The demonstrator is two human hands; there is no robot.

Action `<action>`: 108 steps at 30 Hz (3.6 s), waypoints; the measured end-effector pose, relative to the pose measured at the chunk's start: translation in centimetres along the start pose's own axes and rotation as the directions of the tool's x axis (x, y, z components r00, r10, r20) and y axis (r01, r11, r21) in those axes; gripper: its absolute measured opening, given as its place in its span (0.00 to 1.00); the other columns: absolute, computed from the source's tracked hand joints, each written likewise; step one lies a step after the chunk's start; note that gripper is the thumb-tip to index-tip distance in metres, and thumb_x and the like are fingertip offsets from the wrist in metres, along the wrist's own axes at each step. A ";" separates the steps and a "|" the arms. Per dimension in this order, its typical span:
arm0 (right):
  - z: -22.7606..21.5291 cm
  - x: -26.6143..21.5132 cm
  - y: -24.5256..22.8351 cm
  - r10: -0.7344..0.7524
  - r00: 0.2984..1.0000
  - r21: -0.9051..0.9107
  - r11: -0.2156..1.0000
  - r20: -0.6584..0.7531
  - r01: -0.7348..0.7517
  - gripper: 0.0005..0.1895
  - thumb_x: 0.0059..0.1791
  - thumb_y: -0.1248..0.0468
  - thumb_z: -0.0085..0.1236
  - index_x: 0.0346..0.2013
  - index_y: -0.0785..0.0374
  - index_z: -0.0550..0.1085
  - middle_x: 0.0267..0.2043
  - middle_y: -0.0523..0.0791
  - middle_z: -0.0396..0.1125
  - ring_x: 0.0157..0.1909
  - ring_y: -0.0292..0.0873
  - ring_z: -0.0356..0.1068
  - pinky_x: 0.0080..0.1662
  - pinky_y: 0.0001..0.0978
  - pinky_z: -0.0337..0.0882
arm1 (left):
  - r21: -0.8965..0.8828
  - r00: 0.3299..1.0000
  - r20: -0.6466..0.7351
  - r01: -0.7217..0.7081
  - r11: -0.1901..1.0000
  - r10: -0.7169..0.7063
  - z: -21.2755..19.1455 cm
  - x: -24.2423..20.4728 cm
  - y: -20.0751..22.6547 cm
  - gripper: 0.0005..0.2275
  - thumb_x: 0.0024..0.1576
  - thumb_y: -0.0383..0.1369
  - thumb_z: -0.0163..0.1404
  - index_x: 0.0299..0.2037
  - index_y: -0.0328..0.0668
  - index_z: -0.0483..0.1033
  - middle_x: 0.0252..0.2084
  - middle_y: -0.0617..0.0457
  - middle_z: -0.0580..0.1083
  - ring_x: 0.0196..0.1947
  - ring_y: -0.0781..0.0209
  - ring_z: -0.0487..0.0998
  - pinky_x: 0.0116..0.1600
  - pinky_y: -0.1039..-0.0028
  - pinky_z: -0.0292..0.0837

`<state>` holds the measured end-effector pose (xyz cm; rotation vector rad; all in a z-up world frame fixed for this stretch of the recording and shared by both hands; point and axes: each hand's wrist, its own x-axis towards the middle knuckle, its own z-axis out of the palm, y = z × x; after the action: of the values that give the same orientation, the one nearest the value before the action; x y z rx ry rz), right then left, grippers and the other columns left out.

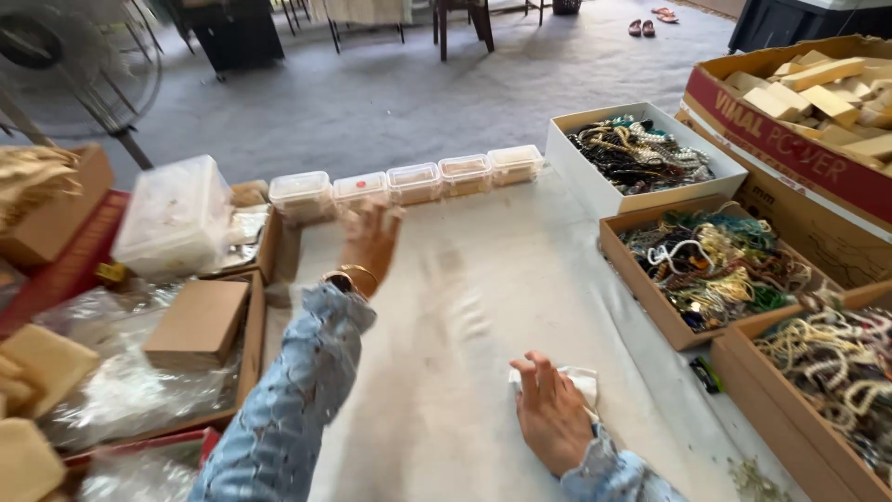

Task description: The recorder is sorting, inspecting, and arranging various jewelry items, including bead necklaces, in a workshop environment.

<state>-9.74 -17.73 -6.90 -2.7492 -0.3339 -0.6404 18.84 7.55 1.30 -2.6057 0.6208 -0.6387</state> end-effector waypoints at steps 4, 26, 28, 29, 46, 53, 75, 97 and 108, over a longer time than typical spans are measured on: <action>1.3 -0.3 1.4 0.028 1.000 0.138 0.990 -0.005 -0.027 0.22 0.41 0.68 0.50 0.50 0.63 0.64 0.52 0.54 0.59 0.52 0.56 0.66 0.48 0.48 0.69 | -0.087 0.992 0.016 -0.125 0.988 0.127 -9.7 -6.4 4.1 0.34 0.56 0.40 0.55 0.72 0.46 0.54 0.72 0.37 0.54 0.72 0.43 0.55 0.69 0.54 0.58; -3.5 -2.8 -2.6 0.093 0.994 0.648 0.761 -0.059 -0.033 0.13 0.47 0.68 0.63 0.44 0.62 0.71 0.42 0.46 0.72 0.48 0.45 0.76 0.50 0.35 0.76 | -0.840 0.973 -0.230 -0.188 0.510 -0.020 -13.8 -26.1 17.0 0.40 0.49 0.40 0.62 0.71 0.45 0.53 0.64 0.44 0.65 0.59 0.43 0.69 0.59 0.56 0.66; -2.9 -3.3 -2.8 0.072 0.997 0.710 0.702 -0.004 -0.048 0.12 0.48 0.68 0.63 0.44 0.63 0.71 0.43 0.45 0.71 0.48 0.43 0.75 0.51 0.35 0.76 | -0.871 0.962 -0.262 -0.205 0.448 -0.070 -12.8 -25.9 17.4 0.41 0.48 0.39 0.63 0.71 0.45 0.54 0.64 0.44 0.66 0.60 0.42 0.69 0.59 0.56 0.66; -2.1 -3.5 -2.2 0.009 0.998 0.818 0.573 0.055 -0.050 0.13 0.49 0.67 0.63 0.45 0.62 0.70 0.45 0.44 0.70 0.50 0.41 0.73 0.51 0.35 0.76 | -0.863 0.955 -0.283 -0.213 0.459 -0.089 -12.0 -25.7 17.6 0.36 0.48 0.38 0.63 0.67 0.46 0.58 0.59 0.45 0.70 0.58 0.43 0.71 0.58 0.56 0.67; -26.2 -9.0 9.6 0.435 0.900 0.145 0.893 -0.031 -0.427 0.09 0.49 0.60 0.64 0.43 0.57 0.81 0.40 0.44 0.76 0.38 0.41 0.76 0.43 0.35 0.77 | -0.932 0.952 0.277 0.300 0.204 -0.133 -9.8 -23.1 18.1 0.37 0.51 0.46 0.60 0.70 0.54 0.53 0.36 0.40 0.81 0.36 0.43 0.84 0.39 0.57 0.77; -27.5 -12.5 13.6 0.182 0.979 -0.442 0.874 -0.094 -0.204 0.07 0.51 0.57 0.60 0.40 0.52 0.82 0.40 0.42 0.75 0.41 0.46 0.75 0.42 0.40 0.75 | -0.909 0.945 0.307 0.327 0.257 -0.115 -10.2 -23.4 18.1 0.37 0.54 0.47 0.58 0.71 0.57 0.49 0.38 0.40 0.81 0.37 0.41 0.83 0.38 0.55 0.76; -26.6 -15.0 5.6 0.142 0.981 -0.528 0.827 -0.135 -0.193 0.09 0.53 0.51 0.56 0.38 0.48 0.81 0.38 0.37 0.75 0.39 0.41 0.76 0.38 0.37 0.75 | -0.943 0.947 0.152 0.225 0.247 -0.282 -8.2 -23.6 18.4 0.34 0.48 0.35 0.66 0.65 0.56 0.60 0.69 0.44 0.51 0.52 0.38 0.77 0.52 0.59 0.80; -21.6 -12.7 -2.7 -0.279 0.957 -0.340 0.895 0.079 0.289 0.09 0.44 0.60 0.61 0.34 0.59 0.81 0.35 0.39 0.75 0.35 0.40 0.74 0.36 0.34 0.74 | -0.952 0.967 0.064 0.134 0.277 -0.246 -8.0 -23.7 18.9 0.31 0.49 0.31 0.64 0.63 0.52 0.63 0.66 0.42 0.54 0.51 0.43 0.75 0.55 0.59 0.77; -16.0 -19.3 5.9 -0.116 0.969 -0.453 0.868 0.217 0.205 0.12 0.49 0.49 0.60 0.43 0.47 0.81 0.35 0.32 0.73 0.36 0.35 0.76 0.36 0.31 0.74 | -0.870 0.955 0.090 0.214 0.443 -0.284 -6.2 -23.7 20.1 0.18 0.55 0.45 0.58 0.53 0.50 0.79 0.59 0.51 0.68 0.60 0.47 0.66 0.60 0.57 0.65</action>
<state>-31.21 -31.61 -3.45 -3.2913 -0.5136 -0.5697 -9.73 1.12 -10.79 -3.7409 0.7134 -0.5798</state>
